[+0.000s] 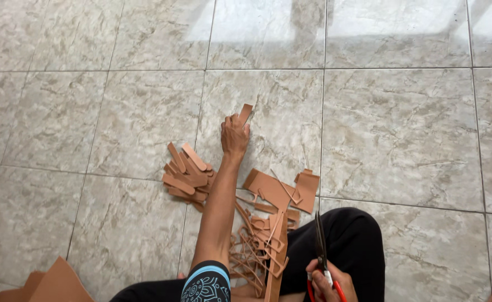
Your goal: The person sits cross-legged on a tiled floor and cuts tan leather material with red-handled scissors. They trim small pieces and thin strips from sheets, toss the cut pieces onto a growing pile, unroll a long leather strip, and continue cutting small rectangular pieces one at a time.
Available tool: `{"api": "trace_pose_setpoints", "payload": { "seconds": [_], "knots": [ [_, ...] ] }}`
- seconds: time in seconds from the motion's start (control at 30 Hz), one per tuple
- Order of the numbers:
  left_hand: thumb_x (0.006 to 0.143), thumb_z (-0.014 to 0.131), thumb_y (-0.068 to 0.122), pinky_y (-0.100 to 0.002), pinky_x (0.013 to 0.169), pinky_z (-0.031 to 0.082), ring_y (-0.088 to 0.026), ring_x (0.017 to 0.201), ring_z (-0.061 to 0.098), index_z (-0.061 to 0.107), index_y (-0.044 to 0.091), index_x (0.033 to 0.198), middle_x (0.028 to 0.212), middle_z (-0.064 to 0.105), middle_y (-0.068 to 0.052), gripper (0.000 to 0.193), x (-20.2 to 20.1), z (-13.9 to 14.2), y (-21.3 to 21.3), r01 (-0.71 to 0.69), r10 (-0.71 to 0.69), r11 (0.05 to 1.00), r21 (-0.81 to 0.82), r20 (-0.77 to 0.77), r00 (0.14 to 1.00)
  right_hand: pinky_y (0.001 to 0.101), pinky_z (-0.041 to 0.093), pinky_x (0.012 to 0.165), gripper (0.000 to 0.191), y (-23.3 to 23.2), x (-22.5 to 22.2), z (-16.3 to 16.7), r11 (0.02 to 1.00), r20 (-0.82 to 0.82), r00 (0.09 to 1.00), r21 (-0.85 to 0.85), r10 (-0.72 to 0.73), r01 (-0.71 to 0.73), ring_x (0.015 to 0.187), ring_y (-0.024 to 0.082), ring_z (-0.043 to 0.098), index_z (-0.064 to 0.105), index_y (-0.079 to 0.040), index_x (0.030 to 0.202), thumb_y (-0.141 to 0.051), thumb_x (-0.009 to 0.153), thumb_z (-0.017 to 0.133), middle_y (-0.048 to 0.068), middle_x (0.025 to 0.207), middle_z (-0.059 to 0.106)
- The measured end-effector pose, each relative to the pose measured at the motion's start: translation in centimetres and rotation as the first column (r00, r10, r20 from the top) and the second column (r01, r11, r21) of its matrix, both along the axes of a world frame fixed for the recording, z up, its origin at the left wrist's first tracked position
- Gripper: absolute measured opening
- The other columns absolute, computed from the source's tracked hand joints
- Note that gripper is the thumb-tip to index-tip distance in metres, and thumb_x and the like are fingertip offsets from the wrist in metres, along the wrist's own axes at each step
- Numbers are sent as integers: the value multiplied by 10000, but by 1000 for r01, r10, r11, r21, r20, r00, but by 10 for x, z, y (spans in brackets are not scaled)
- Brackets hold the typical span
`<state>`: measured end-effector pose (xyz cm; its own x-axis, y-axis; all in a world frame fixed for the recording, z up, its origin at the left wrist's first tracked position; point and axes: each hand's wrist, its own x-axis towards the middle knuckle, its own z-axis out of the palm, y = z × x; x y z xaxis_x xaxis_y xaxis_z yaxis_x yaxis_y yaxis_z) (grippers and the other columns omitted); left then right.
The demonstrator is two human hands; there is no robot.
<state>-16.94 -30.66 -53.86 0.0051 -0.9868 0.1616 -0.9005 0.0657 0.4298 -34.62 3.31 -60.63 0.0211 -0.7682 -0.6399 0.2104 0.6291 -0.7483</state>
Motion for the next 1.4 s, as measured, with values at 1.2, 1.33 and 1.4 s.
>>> {"api": "trace_pose_setpoints", "payload": {
  "seconds": [1.2, 1.33, 1.4],
  "knots": [
    [904, 741, 60, -247, 806, 642, -139, 950, 750, 651, 6, 1322, 1053, 779, -123, 430, 140, 146, 441, 18, 234, 965, 262, -887, 399, 257, 409, 463, 417, 162, 124, 160, 879, -222, 899, -217, 378, -423, 475, 84, 510, 730, -87, 1105, -445, 911, 640, 0, 542, 554],
    [907, 740, 54, -262, 836, 661, -161, 964, 773, 645, 7, 1338, 1049, 788, -164, 444, 133, 163, 445, 17, 231, 964, 266, -867, 441, 269, 458, 564, 476, 159, 122, 178, 818, -290, 879, -338, 379, -464, 591, 78, 561, 732, -68, 1132, -479, 899, 677, -20, 628, 609],
    [909, 738, 45, -268, 839, 659, -161, 970, 769, 642, 5, 1340, 1056, 786, -169, 443, 130, 168, 445, 10, 235, 964, 266, -870, 432, 272, 440, 555, 479, 158, 121, 184, 818, -296, 872, -324, 389, -475, 583, 81, 542, 735, -67, 1128, -482, 896, 675, -20, 619, 588]
  ]
}}
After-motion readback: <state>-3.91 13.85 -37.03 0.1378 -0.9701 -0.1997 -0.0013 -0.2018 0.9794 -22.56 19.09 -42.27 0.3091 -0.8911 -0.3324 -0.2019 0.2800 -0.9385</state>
